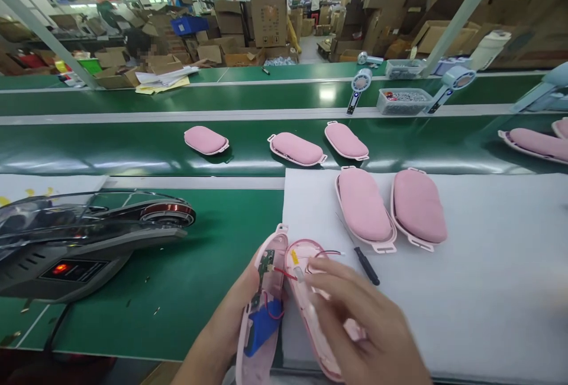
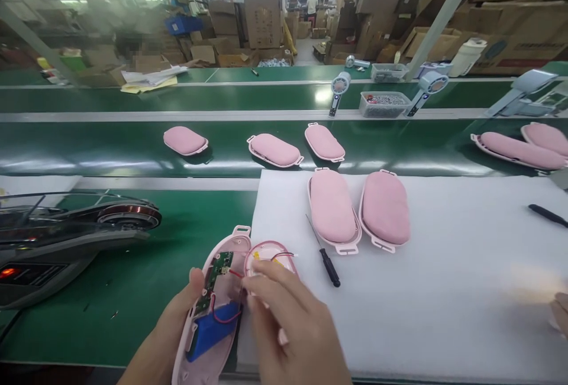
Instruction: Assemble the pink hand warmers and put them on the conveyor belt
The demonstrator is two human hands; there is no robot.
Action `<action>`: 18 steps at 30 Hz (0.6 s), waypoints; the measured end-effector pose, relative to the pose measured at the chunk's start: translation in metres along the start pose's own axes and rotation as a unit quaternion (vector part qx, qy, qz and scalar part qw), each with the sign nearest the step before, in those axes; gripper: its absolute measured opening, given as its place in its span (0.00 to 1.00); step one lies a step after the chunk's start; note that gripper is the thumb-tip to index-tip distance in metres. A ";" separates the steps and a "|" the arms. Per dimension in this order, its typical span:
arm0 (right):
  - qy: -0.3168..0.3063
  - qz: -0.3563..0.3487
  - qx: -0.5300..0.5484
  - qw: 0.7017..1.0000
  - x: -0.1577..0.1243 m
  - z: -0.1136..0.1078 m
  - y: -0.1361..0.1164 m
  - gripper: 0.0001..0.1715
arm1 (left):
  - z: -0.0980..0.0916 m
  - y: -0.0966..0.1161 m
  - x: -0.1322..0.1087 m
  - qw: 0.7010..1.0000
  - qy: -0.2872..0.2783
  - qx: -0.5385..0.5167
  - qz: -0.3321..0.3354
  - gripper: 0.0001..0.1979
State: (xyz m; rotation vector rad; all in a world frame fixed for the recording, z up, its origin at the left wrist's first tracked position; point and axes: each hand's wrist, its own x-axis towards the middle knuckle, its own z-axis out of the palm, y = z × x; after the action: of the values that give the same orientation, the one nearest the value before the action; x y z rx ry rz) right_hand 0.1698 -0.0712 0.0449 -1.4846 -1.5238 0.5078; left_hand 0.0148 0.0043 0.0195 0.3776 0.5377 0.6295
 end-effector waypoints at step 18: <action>-0.177 0.168 0.480 0.843 0.036 0.011 0.034 0.07 | -0.012 0.000 0.000 0.998 0.017 0.060 0.008 0.43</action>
State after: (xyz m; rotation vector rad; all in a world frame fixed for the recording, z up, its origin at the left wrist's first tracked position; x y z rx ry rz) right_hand 0.1854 -0.0275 0.0234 -0.8478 -0.9603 1.5623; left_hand 0.0074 0.0064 0.0104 0.4847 0.6073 0.6228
